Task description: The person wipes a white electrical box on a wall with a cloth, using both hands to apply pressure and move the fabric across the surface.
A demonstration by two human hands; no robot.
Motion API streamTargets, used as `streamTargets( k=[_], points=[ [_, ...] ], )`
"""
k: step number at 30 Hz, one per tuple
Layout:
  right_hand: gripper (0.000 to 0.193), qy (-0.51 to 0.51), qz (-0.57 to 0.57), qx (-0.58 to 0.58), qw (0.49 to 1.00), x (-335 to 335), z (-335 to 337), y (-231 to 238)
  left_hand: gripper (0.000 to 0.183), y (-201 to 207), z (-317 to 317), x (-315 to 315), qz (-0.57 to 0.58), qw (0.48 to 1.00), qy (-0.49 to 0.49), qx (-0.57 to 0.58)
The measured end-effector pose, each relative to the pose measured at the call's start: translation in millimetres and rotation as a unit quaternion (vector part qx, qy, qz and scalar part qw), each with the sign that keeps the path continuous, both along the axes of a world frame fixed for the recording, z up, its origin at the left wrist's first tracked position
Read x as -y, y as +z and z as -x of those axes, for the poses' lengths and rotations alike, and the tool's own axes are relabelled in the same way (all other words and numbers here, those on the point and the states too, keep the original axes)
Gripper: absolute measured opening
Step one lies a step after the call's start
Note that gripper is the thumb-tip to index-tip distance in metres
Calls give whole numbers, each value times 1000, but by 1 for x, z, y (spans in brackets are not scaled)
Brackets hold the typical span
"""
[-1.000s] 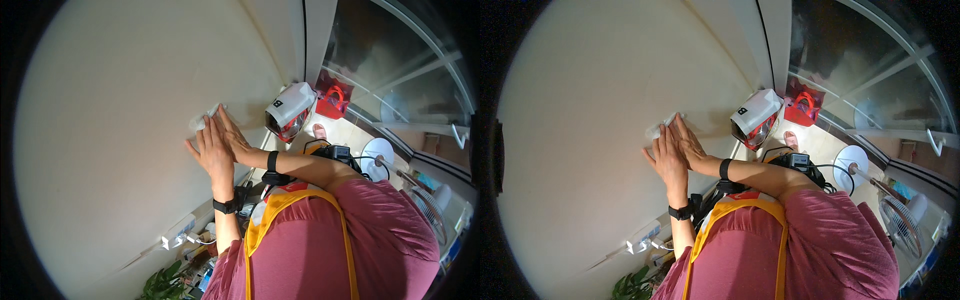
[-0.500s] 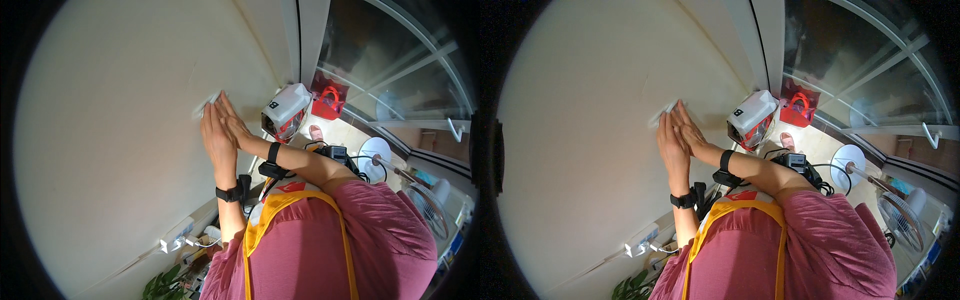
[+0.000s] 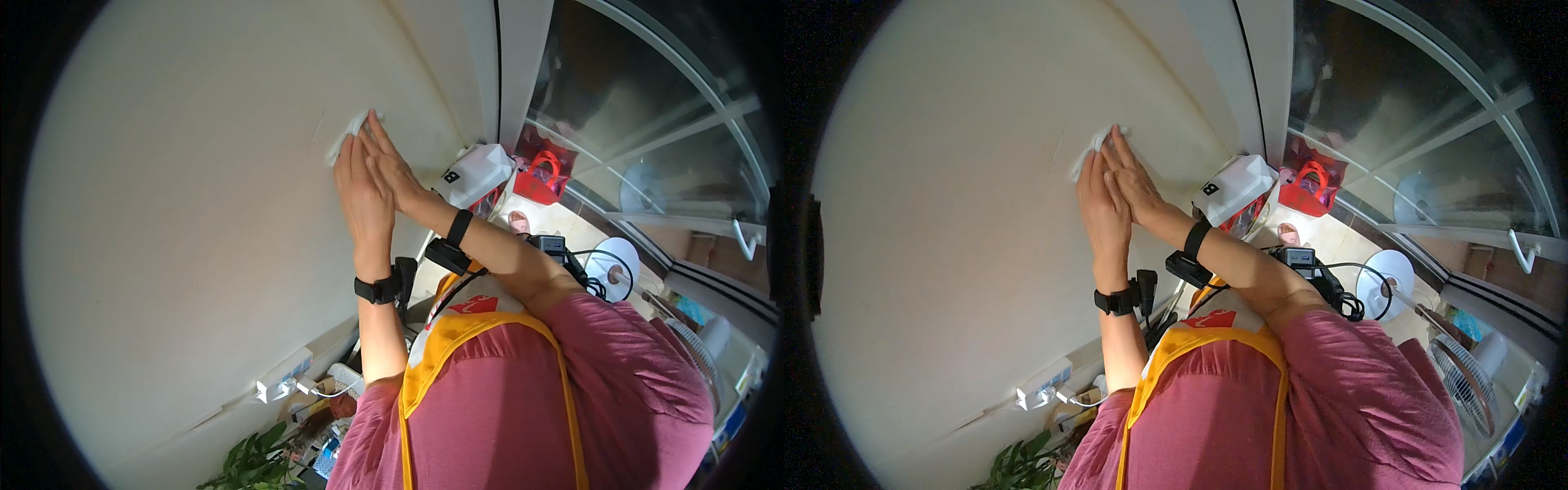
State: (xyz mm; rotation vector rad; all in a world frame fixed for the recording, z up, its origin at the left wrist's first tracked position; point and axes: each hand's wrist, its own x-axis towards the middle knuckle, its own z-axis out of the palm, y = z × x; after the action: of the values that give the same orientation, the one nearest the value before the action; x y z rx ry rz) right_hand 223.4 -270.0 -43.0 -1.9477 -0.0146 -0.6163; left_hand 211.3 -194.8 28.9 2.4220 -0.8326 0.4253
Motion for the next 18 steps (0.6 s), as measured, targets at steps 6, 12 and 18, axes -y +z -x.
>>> streamTargets(
  k=[6,12,18],
  points=[
    [67,-13,-6,-5,1000,17,-5,31,37,12,-5,17,20,999,0,40],
    [67,-3,9,11,1000,9,3,1,37,-8,5,9,5,999,28,25],
    [68,37,-44,41,997,17,3,21,37,8,2,18,13,999,37,7]
  ],
)
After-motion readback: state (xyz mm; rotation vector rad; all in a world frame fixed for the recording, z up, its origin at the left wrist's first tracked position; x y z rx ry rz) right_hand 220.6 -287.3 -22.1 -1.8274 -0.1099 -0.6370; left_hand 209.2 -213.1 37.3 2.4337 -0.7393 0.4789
